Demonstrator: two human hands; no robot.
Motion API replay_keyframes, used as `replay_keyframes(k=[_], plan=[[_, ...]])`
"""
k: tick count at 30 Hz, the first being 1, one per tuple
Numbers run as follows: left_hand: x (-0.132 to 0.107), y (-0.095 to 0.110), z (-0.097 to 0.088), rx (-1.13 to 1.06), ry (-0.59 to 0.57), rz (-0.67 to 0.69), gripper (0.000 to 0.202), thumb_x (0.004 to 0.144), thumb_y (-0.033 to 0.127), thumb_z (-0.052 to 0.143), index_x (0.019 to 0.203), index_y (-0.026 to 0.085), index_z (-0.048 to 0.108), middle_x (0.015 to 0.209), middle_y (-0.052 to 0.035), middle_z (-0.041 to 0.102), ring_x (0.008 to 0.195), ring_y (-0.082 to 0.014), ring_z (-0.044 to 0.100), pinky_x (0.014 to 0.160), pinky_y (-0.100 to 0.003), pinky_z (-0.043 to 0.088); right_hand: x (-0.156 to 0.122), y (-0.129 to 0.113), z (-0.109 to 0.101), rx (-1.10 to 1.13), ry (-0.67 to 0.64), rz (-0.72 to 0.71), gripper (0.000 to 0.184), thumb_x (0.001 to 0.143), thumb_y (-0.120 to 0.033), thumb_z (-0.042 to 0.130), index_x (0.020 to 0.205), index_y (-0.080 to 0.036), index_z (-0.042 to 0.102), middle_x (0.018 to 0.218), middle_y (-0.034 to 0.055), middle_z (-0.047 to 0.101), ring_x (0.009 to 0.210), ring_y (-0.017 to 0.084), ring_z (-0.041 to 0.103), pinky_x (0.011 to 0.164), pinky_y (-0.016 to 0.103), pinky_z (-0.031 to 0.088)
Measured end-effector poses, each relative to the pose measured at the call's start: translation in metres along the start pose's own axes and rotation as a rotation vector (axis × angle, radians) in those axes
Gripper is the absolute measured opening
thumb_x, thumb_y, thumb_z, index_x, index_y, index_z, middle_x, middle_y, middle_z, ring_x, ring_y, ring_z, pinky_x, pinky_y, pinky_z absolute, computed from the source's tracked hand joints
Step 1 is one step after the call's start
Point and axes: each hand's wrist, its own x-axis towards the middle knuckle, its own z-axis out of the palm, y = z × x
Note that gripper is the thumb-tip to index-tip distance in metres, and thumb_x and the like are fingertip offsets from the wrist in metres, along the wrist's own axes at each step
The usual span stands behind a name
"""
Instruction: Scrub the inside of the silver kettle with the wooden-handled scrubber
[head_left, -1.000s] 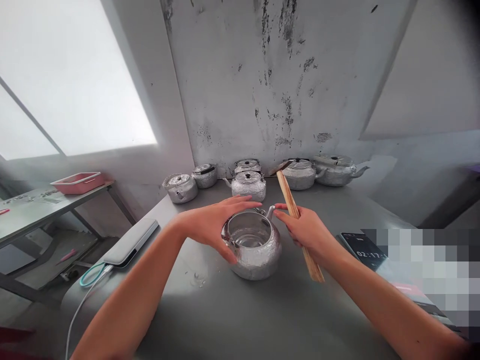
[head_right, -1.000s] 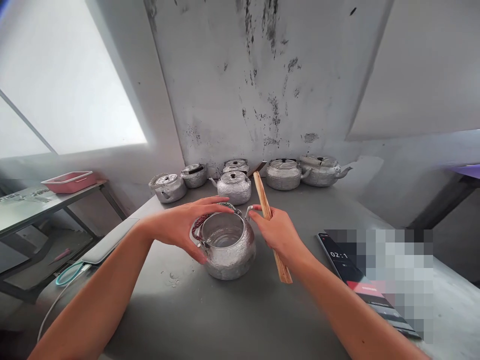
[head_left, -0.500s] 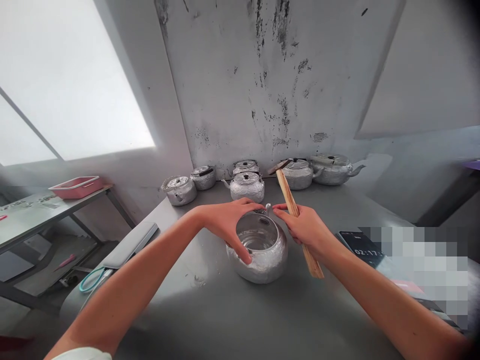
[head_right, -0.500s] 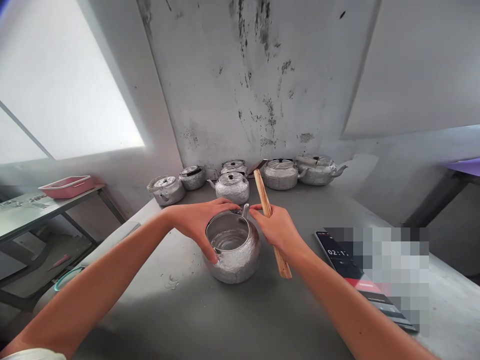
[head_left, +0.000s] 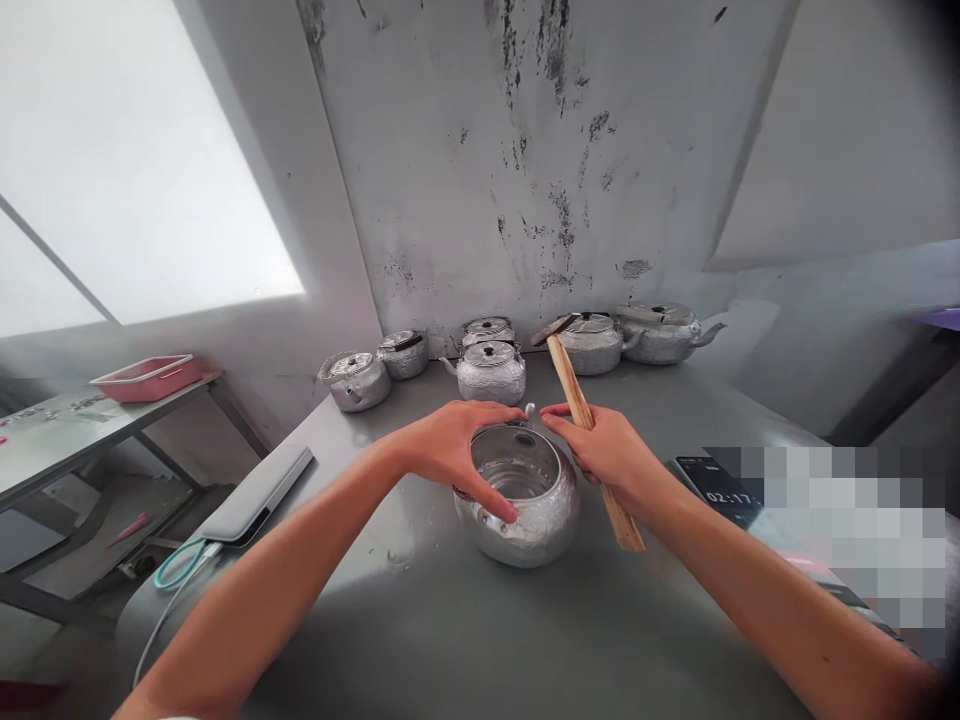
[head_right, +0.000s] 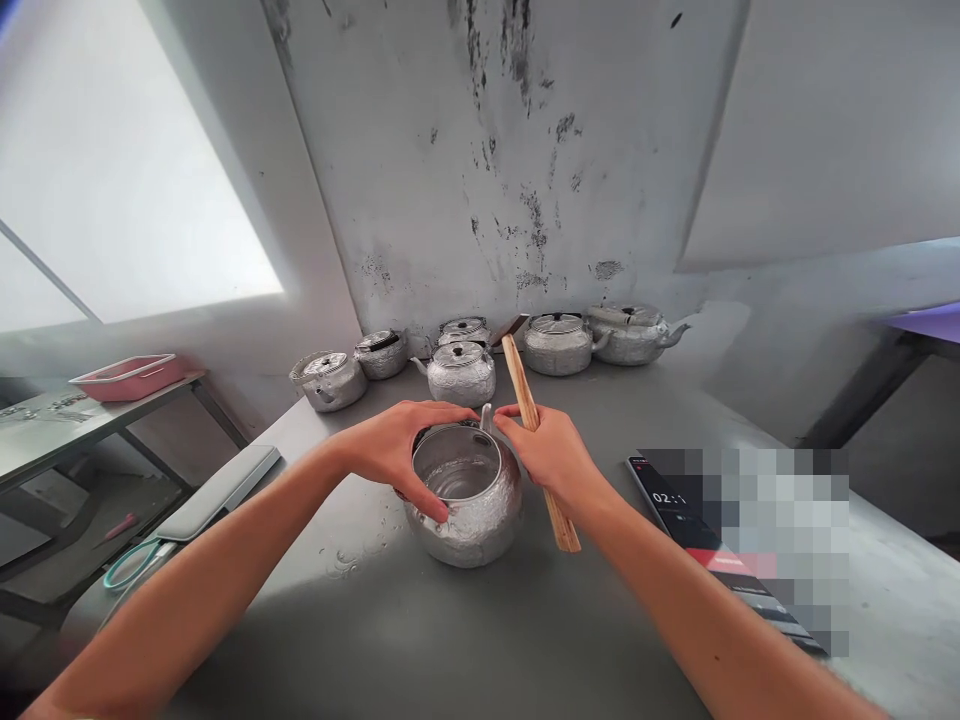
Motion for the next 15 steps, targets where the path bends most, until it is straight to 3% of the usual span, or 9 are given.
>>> replay_keyframes(k=[2, 4, 6, 8, 10, 11, 13, 15], plan=[[0.0, 0.001, 0.0, -0.002, -0.018, -0.003, 0.111, 0.055, 0.062, 0.087, 0.15, 0.026, 0.043, 0.154, -0.009, 0.043, 0.139, -0.0344, 0.04, 0.116, -0.045, 0.03, -0.001, -0.001, 0.0, -0.003, 0.002, -0.005, 0.032, 0.096, -0.037, 0.061, 0.121, -0.017, 0.062, 0.117, 0.0075, 0.067, 0.093, 0.02, 0.068, 0.079, 0.038, 0.059], [0.001, 0.002, -0.001, -0.009, -0.046, 0.002, 0.114, 0.056, 0.062, 0.086, 0.153, 0.025, 0.037, 0.156, -0.0095, 0.039, 0.142, -0.0343, 0.037, 0.117, -0.045, 0.029, -0.002, -0.002, 0.0, -0.009, 0.011, -0.014, 0.029, 0.097, -0.038, 0.06, 0.116, -0.016, 0.064, 0.1, 0.0039, 0.069, 0.074, 0.014, 0.066, 0.064, 0.03, 0.057], [0.0, 0.002, -0.003, -0.026, -0.08, 0.015, 0.119, 0.057, 0.062, 0.087, 0.156, 0.026, 0.031, 0.16, -0.0087, 0.032, 0.145, -0.0344, 0.03, 0.118, -0.046, 0.026, -0.004, -0.003, -0.001, -0.013, 0.023, -0.024, 0.029, 0.096, -0.04, 0.06, 0.111, -0.017, 0.066, 0.073, -0.0031, 0.062, 0.051, 0.008, 0.053, 0.046, 0.021, 0.046], [-0.003, 0.001, -0.007, -0.055, -0.116, 0.021, 0.12, 0.058, 0.062, 0.086, 0.158, 0.029, 0.026, 0.164, -0.0069, 0.023, 0.148, -0.0345, 0.023, 0.12, -0.047, 0.023, -0.005, -0.004, -0.002, -0.013, 0.029, -0.029, 0.029, 0.096, -0.042, 0.06, 0.11, -0.017, 0.067, 0.059, -0.0074, 0.052, 0.041, 0.006, 0.041, 0.038, 0.019, 0.035], [-0.008, -0.002, -0.011, -0.097, -0.129, -0.019, 0.106, 0.072, 0.064, 0.077, 0.158, 0.032, 0.025, 0.165, -0.0055, 0.019, 0.149, -0.0331, 0.021, 0.119, -0.046, 0.024, -0.005, -0.005, -0.003, -0.008, 0.023, -0.024, 0.029, 0.096, -0.041, 0.059, 0.112, -0.017, 0.066, 0.068, -0.0046, 0.059, 0.047, 0.008, 0.05, 0.043, 0.02, 0.042], [-0.011, -0.004, -0.012, -0.121, -0.112, -0.068, 0.089, 0.084, 0.065, 0.065, 0.157, 0.031, 0.027, 0.164, -0.0053, 0.024, 0.148, -0.0307, 0.025, 0.117, -0.043, 0.026, -0.005, -0.006, -0.003, -0.004, 0.018, -0.017, 0.029, 0.097, -0.04, 0.059, 0.114, -0.017, 0.065, 0.08, -0.0009, 0.066, 0.057, 0.01, 0.058, 0.051, 0.023, 0.05], [-0.017, -0.008, -0.015, -0.112, -0.018, -0.236, 0.068, 0.096, 0.064, 0.046, 0.152, 0.028, 0.037, 0.153, -0.0077, 0.044, 0.136, -0.0279, 0.044, 0.106, -0.038, 0.038, -0.004, -0.006, -0.003, 0.004, 0.004, 0.002, 0.031, 0.097, -0.037, 0.06, 0.119, -0.017, 0.063, 0.109, 0.0062, 0.068, 0.084, 0.017, 0.068, 0.072, 0.034, 0.059], [-0.022, -0.011, -0.017, -0.047, -0.014, -0.35, 0.058, 0.093, 0.065, 0.048, 0.13, 0.022, 0.059, 0.116, -0.0079, 0.068, 0.102, -0.0247, 0.064, 0.083, -0.031, 0.048, -0.002, -0.005, -0.003, 0.01, -0.009, 0.024, 0.033, 0.096, -0.035, 0.061, 0.124, -0.018, 0.061, 0.123, 0.0087, 0.065, 0.1, 0.022, 0.067, 0.084, 0.041, 0.058]])
